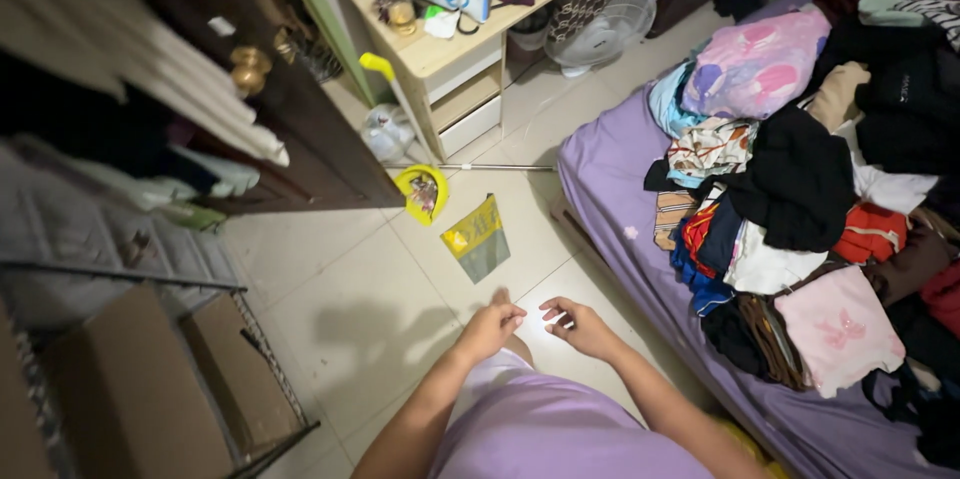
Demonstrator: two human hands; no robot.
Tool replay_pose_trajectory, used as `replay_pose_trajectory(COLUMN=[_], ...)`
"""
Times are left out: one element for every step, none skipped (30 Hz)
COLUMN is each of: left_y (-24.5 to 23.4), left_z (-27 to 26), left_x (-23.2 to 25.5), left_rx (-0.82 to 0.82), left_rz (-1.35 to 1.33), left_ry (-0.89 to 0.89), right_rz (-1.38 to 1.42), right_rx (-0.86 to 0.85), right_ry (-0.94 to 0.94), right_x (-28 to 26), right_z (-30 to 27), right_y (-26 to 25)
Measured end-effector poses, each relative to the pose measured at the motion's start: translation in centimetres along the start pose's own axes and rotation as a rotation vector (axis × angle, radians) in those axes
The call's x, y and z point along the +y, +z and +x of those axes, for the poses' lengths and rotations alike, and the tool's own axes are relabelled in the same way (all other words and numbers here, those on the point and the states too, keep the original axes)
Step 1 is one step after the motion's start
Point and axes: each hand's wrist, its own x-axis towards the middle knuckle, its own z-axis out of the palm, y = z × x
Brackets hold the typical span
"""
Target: The person moves a metal shelving unit across the room and repositions it against a wall. They then carry a white plastic storage unit with a photo on top and place it in a corner. The person handles the shelving unit and storage unit by hand without tools.
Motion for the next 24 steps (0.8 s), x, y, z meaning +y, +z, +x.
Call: replay_pose_trajectory(left_y=[-0.3, -0.6, -1.1, -1.7, -2.2, -2.7, -3.7, -4.7, -5.6, -7.1, -8.3, -9.3, -10.5, -11.8, -12.8, -13.5, -14.3, -15.2, -15.8, -16.5, -17.3, -18.2, -18.7, -19.2], left_z=[1.3, 2.7, 4.4, 6.6, 8.3, 9.6, 11.3, 12.7, 14.2, 16.4, 17.8, 18.8, 20.1, 21.3, 22.1, 22.9, 23.8, 24.6, 25.0, 25.3, 26.2, 26.9, 27.4, 28.2], left_x=[-0.2, -0.6, -0.9, -1.2, -1.5, -1.7, -1.5, -1.1, -0.6, -0.1, 0.1, 0.3, 0.5, 0.8, 1.0, 1.5, 2.0, 2.5, 3.1, 3.6, 4.2, 4.7, 4.9, 5.0], left_rx=[-0.002, -0.004, -0.002, -0.005, -0.012, -0.019, -0.044, -0.068, -0.092, -0.09, -0.097, -0.105, -0.057, -0.008, 0.041, 0.044, 0.049, 0.055, 0.022, -0.01, -0.035, -0.017, 0.001, 0.018], left_rz=[-0.002, -0.004, -0.006, 0.027, 0.057, 0.085, 0.132, 0.178, 0.219, 0.22, 0.213, 0.206, 0.218, 0.231, 0.244, 0.262, 0.281, 0.301, 0.259, 0.217, 0.176, 0.13, 0.079, 0.028], left_ry=[0.005, 0.011, 0.02, 0.092, 0.154, 0.216, 0.174, 0.132, 0.088, 0.062, 0.02, -0.022, 0.048, 0.118, 0.18, 0.189, 0.197, 0.205, 0.163, 0.122, 0.088, 0.077, 0.062, 0.047], right_rz=[-0.027, -0.032, -0.041, -0.049, -0.058, -0.068, -0.083, -0.102, -0.125, -0.149, -0.135, -0.122, -0.115, -0.12, -0.121, -0.121, -0.045, 0.031, 0.104, 0.084, 0.058, 0.034, 0.042, 0.05], right_rx=[-0.007, 0.001, 0.01, 0.019, 0.041, 0.062, 0.092, 0.084, 0.071, 0.058, 0.01, -0.038, -0.082, -0.074, -0.073, -0.072, -0.084, -0.096, -0.111, -0.11, -0.107, -0.105, -0.128, -0.15], right_ry=[-0.036, -0.013, 0.006, 0.025, 0.002, -0.021, -0.059, -0.08, -0.097, -0.114, -0.12, -0.126, -0.143, -0.173, -0.202, -0.231, -0.129, -0.027, 0.077, 0.02, -0.045, -0.111, -0.086, -0.061], right_x=[-0.1, -0.1, -0.1, 0.1, 0.4, 0.5, 0.2, -0.3, -1.0, -2.1, -3.1, -4.5, -6.1, -7.7, -9.1, -10.2, -11.1, -11.7, -12.0, -11.9, -11.8, -11.6, -11.2, -10.9], right_z=[0.9, 2.1, 3.7, 5.4, 6.9, 8.9, 11.5, 13.6, 15.1, 16.8, 17.9, 19.4, 21.1, 22.1, 22.9, 23.6, 24.3, 25.1, 25.9, 26.5, 27.4, 28.6, 29.8, 31.0], right_y=[-0.9, -1.8, -3.0, -3.9, -4.3, -4.9, -6.0, -6.6, -7.0, -7.5, -7.6, -7.9, -8.8, -9.5, -9.9, -10.4, -11.0, -11.6, -12.0, -12.2, -12.8, -13.4, -14.1, -14.9])
